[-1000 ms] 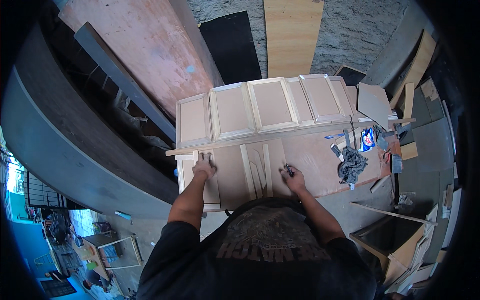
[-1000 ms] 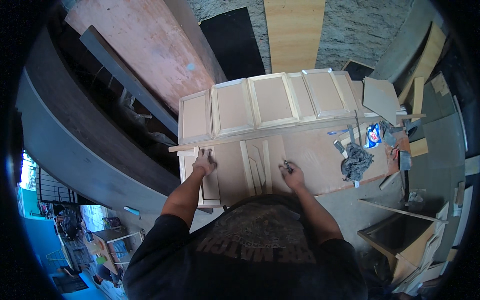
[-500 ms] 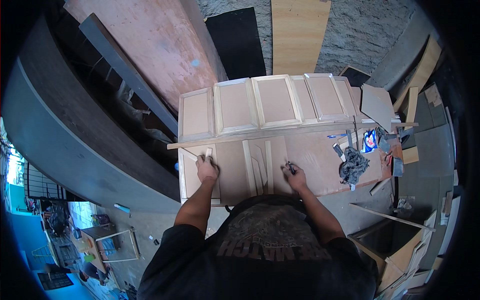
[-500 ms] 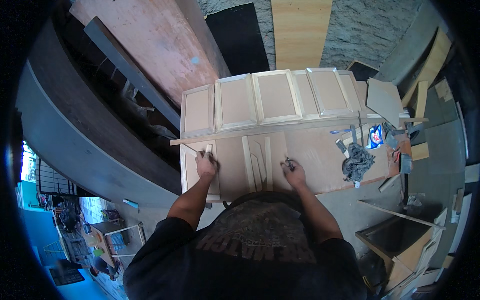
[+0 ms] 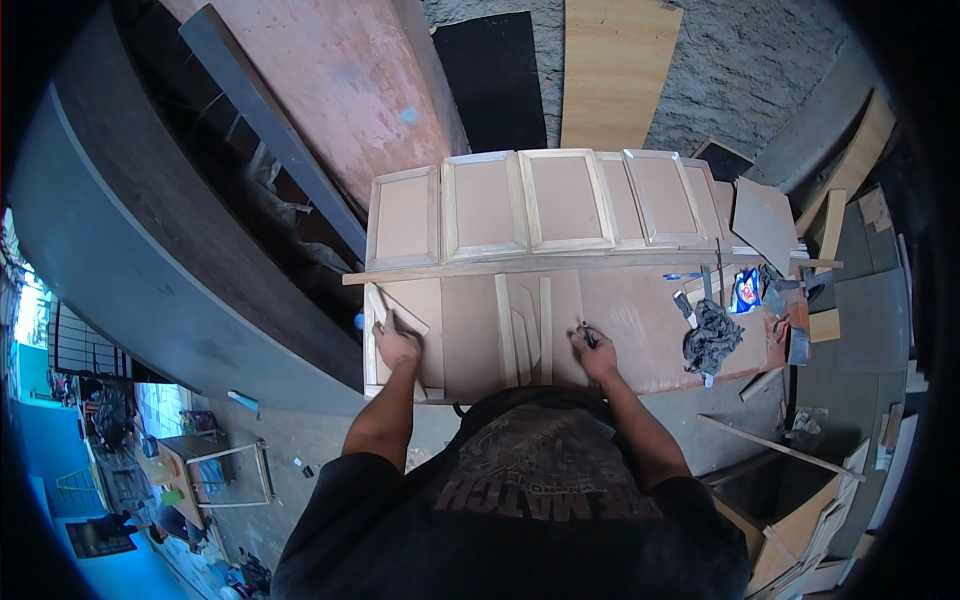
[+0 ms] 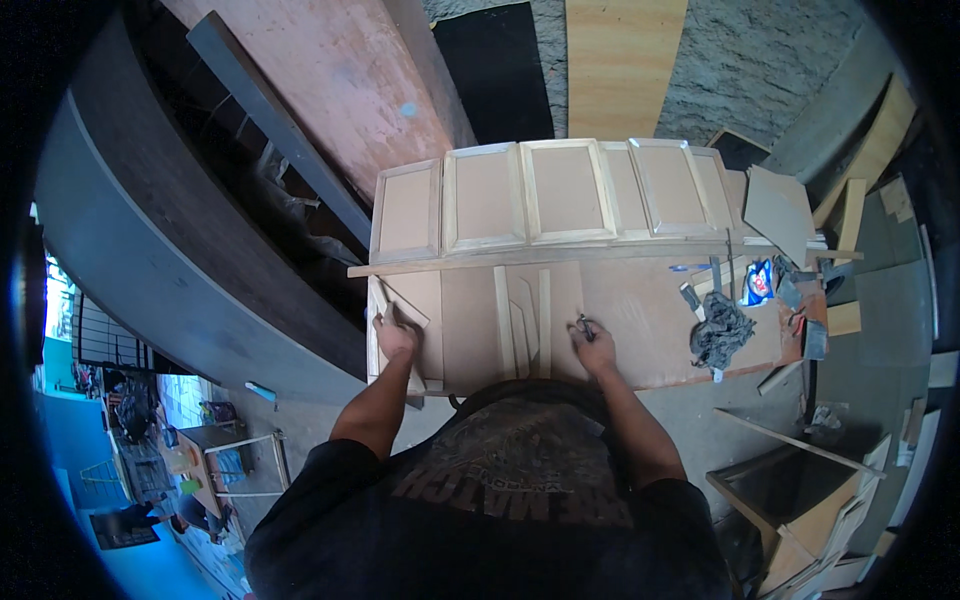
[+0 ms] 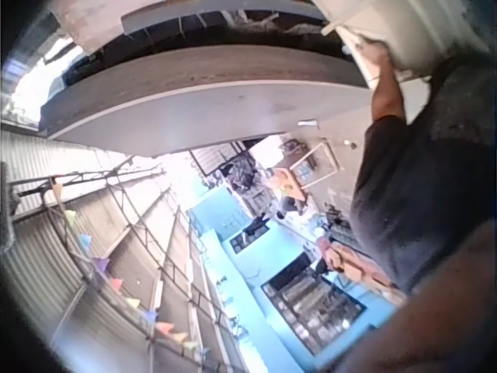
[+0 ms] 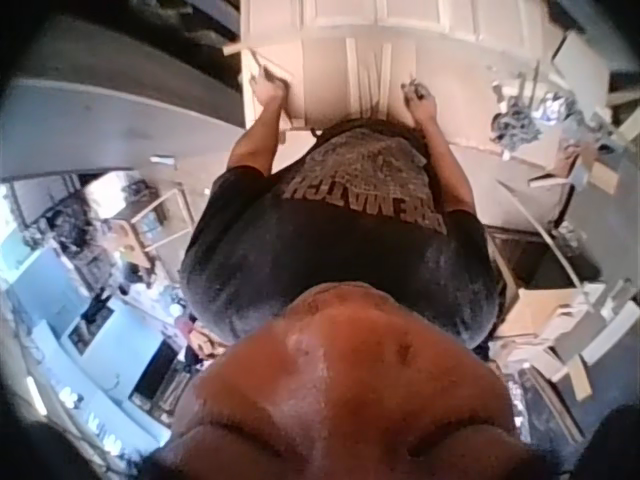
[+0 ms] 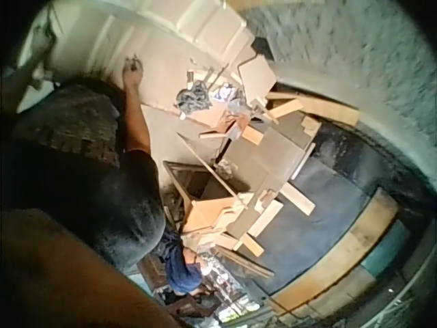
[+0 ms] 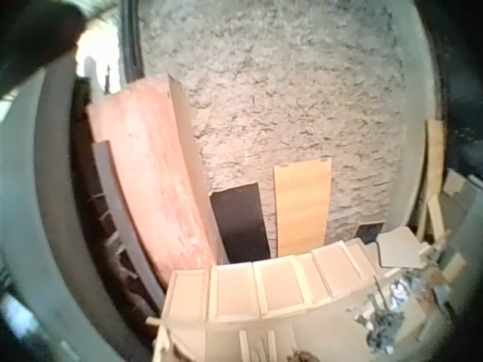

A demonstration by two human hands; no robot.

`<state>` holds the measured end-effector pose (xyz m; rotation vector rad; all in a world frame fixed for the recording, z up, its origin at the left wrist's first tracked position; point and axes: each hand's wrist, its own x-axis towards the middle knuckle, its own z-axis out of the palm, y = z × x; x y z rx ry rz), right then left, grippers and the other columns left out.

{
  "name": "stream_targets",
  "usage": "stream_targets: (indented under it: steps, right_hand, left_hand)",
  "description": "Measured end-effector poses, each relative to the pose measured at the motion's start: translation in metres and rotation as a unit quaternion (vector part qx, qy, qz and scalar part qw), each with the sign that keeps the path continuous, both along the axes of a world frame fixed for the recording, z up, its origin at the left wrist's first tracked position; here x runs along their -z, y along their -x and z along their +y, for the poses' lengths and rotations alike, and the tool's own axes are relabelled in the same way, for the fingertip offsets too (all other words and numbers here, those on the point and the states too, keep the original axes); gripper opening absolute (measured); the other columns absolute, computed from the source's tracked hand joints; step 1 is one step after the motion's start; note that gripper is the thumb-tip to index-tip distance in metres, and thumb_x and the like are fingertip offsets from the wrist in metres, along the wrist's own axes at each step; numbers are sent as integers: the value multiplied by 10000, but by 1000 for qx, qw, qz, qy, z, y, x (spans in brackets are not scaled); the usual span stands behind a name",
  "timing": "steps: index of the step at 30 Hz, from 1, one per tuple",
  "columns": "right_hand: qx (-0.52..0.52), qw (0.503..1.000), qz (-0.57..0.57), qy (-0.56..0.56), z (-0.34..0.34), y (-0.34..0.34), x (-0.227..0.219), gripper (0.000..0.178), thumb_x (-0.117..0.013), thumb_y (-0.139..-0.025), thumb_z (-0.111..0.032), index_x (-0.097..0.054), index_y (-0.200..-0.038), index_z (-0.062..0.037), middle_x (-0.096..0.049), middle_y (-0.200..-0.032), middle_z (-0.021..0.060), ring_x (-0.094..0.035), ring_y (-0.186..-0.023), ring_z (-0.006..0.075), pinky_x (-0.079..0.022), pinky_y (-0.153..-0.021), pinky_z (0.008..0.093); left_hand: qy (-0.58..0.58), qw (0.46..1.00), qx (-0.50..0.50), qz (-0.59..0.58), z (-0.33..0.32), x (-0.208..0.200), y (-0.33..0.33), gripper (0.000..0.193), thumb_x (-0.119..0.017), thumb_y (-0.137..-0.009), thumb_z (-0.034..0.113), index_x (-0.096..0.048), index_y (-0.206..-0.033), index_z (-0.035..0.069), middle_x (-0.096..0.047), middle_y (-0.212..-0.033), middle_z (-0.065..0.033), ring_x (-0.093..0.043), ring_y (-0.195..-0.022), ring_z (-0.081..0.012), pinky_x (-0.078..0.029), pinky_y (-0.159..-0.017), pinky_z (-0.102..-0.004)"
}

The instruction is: The recorder is measuring and marking a wooden board with a pencil and a combination square at a workbench.

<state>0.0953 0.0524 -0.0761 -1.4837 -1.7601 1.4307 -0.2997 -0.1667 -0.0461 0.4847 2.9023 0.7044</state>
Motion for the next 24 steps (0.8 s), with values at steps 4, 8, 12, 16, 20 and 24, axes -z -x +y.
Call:
stream_targets:
  steps: [4,8,12,16,20,24]
  right_hand:
    - [2,999,-22,25,-2,3,-14,299,-806,-992,-333,-770,-1088,-52,-722,-832,9,-648,-771,117,-553,-764,327]
    - [-2,999,20,38,-3,3,-23,283,-797,-1002,-328,-764,-1059,-53,-705,-824,-14,-631,-751,105,-543,-740,322]
    - [4,999,15,35,-2,1,-21,289,-796,-1006,-327,-760,-1052,-44,-698,-825,-21,-620,-759,97,-535,-745,310]
    - [30,998,13,45,-2,-1,-17,287,-796,-1005,-326,-750,-1033,-44,-687,-843,-23,-598,-787,86,-525,-768,298]
    - [27,999,19,22,-1,-1,-17,276,-799,-1005,-322,-752,-1031,-51,-684,-856,-28,-589,-797,86,-524,-778,299]
    - [13,998,27,55,-1,1,-19,267,-805,-1001,-314,-764,-1054,-55,-695,-859,-28,-605,-787,92,-530,-768,306]
  left_hand:
    - [74,990,0,-123,12,-16,14,767,-762,-934,355,-500,-1649,267,-360,-1658,-283,-492,-1479,-432,-456,-1225,-450]
    - [173,967,75,-172,27,-26,14,883,-785,-895,539,-503,-1643,165,-193,-1748,-306,-410,-1542,-460,-410,-1272,-468]
    - [177,961,113,-177,41,-22,7,801,-759,-931,495,-563,-1559,39,-179,-1747,-354,-448,-1512,-481,-406,-1270,-459]
    - [160,974,132,-95,38,-8,-11,745,-753,-950,434,-583,-1520,-15,-221,-1736,-351,-468,-1502,-472,-400,-1272,-451]
    - [126,980,142,-60,24,-4,-16,603,-750,-954,390,-677,-1427,23,-323,-1708,-310,-533,-1457,-438,-445,-1235,-448]
    - [125,978,141,-88,11,-9,-14,406,-747,-955,333,-786,-1279,92,-465,-1644,-246,-641,-1345,-391,-523,-1154,-445]
